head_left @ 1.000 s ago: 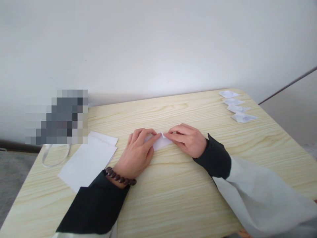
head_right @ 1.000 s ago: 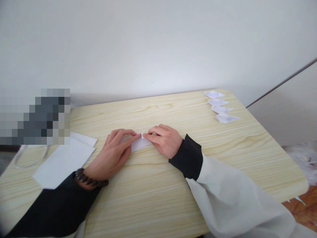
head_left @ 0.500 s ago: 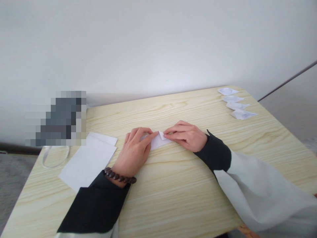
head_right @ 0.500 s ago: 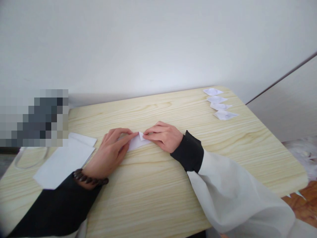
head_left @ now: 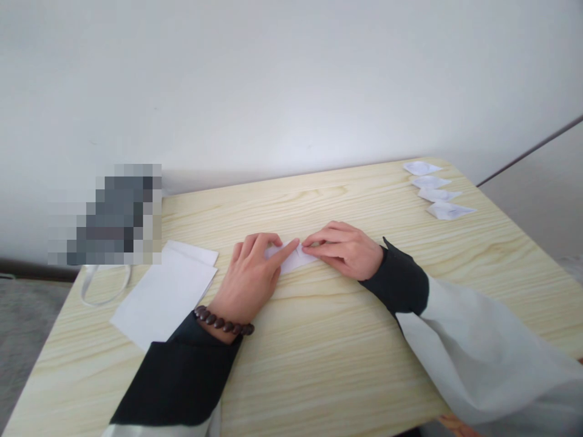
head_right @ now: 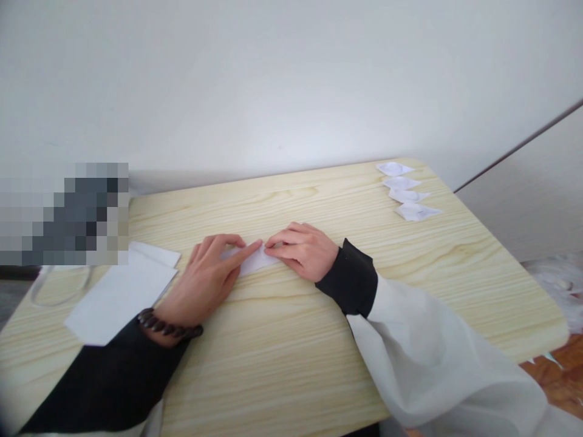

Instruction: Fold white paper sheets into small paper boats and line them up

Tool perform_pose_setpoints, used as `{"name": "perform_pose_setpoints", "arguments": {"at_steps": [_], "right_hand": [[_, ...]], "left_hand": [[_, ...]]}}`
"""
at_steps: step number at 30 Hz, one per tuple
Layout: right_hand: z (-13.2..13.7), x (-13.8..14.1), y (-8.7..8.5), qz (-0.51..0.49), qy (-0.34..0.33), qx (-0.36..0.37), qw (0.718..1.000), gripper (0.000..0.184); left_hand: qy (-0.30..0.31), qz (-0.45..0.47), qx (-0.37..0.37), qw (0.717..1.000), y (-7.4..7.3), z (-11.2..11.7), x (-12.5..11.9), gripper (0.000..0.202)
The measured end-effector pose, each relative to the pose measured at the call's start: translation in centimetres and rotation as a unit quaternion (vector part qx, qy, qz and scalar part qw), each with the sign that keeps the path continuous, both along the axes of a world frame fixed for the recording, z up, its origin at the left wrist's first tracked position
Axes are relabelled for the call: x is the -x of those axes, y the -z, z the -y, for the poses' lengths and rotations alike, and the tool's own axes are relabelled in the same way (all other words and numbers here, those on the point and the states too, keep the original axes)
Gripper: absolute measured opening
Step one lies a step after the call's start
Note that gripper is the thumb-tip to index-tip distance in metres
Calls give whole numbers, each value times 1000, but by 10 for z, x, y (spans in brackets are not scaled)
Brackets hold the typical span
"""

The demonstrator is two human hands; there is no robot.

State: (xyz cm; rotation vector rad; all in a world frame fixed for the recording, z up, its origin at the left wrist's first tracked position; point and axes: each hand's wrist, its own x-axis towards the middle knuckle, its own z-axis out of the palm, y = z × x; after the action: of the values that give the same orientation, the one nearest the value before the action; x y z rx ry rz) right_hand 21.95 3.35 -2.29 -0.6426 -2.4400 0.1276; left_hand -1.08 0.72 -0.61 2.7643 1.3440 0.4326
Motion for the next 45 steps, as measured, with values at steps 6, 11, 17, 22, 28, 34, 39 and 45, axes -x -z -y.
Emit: {"name": "perform_pose_setpoints", "arguments": {"at_steps": [6,11,17,22,28,34,39,45], "right_hand": [[2,1,-1,1,13,5,1000,22],[6,5,-3,13,35,14,999,24],[11,10,-3,17,65,5,998,28],[15,9,-8,23,114,-2,993,22],[19,-5,-9,15,120,-31,992,21],[16,4,-3,-25,163,-1,986,24],[12,7,-5,27,137,-5,990,24],[12,-1,-4,8,129,-11,992,21]], "left_hand": [[-1,-13,-8,1000,-2,1,-1,48],[-8,-22,-23,999,-5,2,-4,46],[-12,-28,-24,999,-8,3,-6,44],[-34,-34,-25,999,-9,5,-8,44],[-69,-56,-35,995,-11,3,-6,40],[-50,-34,-26,998,-12,1,-6,35],[-56,-5,-31,998,-10,1,-8,31],[-75,-9,-33,997,-9,3,-8,29]]}}
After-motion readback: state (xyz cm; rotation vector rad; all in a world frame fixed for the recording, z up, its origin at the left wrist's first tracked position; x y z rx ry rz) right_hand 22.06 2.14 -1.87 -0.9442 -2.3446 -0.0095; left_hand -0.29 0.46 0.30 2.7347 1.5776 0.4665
